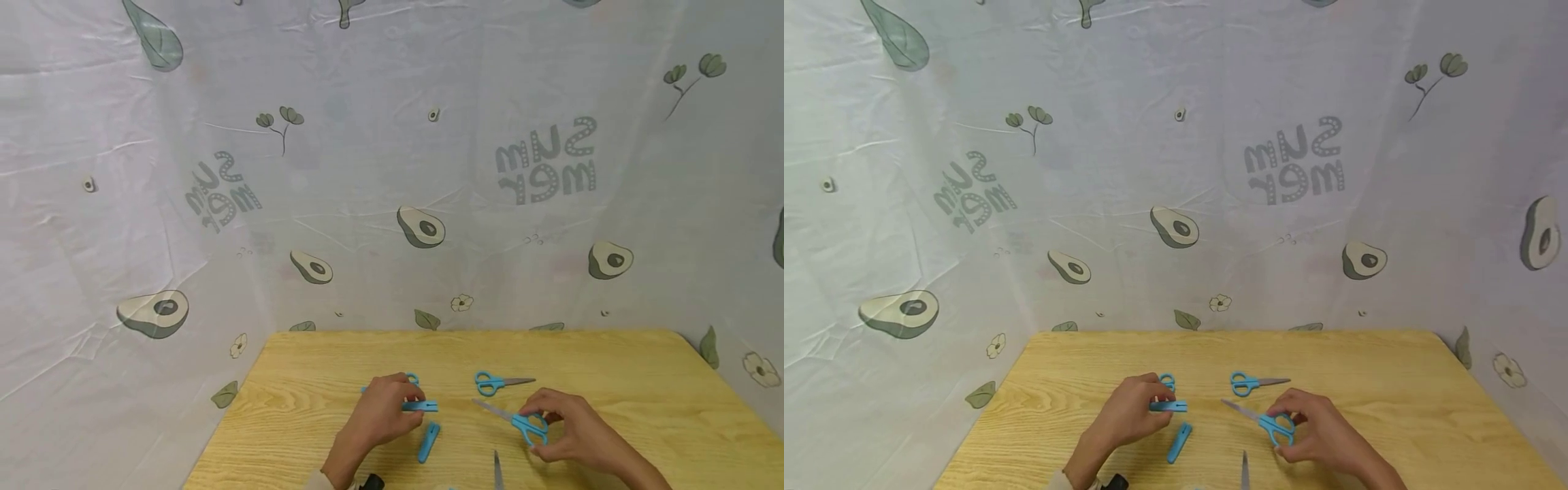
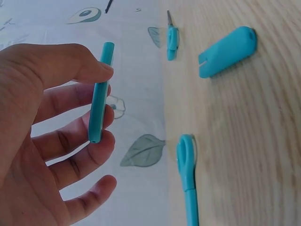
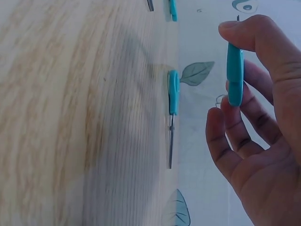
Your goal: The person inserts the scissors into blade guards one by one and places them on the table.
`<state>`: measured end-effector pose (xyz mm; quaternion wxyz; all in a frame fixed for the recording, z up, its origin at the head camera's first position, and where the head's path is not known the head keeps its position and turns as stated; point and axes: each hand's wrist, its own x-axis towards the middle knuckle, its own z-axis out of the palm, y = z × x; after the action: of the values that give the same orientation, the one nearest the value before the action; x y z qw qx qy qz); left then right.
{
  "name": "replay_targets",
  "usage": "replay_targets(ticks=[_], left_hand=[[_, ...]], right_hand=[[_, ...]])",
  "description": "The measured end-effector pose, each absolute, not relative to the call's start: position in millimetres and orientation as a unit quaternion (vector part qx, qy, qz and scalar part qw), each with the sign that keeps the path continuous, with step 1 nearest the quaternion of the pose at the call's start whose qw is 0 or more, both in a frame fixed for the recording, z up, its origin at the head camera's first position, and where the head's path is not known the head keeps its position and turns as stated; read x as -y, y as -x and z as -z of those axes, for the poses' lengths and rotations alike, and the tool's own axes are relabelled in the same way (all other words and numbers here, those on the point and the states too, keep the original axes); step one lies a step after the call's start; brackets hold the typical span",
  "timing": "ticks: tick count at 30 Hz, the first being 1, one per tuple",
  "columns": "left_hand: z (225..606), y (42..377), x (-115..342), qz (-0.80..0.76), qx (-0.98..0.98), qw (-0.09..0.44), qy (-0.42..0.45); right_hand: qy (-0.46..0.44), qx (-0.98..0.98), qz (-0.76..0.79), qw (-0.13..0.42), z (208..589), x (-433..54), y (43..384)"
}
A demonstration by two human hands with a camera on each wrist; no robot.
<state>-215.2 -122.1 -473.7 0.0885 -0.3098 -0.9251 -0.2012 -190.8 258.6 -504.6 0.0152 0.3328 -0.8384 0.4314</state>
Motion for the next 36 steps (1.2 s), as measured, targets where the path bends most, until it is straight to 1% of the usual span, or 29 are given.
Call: replay_targets(ticks=[10, 17, 25, 36], left_hand=[[467.3, 223.2, 110.9, 0.205, 0.92, 0.097, 0.32], [465.5, 226.9, 105.0, 0.209, 0.917, 0.097, 0.325], [465.4, 229.7, 101.3, 0.209, 0.917, 0.102, 0.323], [466.1, 227.5, 97.0, 0.226, 0.912, 0.088, 0.332]], right_hand=[[-0.358, 0.838, -0.409, 0.041, 496.9, -256.9, 197.7], [-0.351, 0.847, -0.398, 0.022, 489.0, -255.2, 205.0], [-0.361, 0.838, -0.409, 0.014, 488.1, -253.4, 206.7], [-0.385, 0.831, -0.402, 0.006, 487.9, -251.3, 209.5]])
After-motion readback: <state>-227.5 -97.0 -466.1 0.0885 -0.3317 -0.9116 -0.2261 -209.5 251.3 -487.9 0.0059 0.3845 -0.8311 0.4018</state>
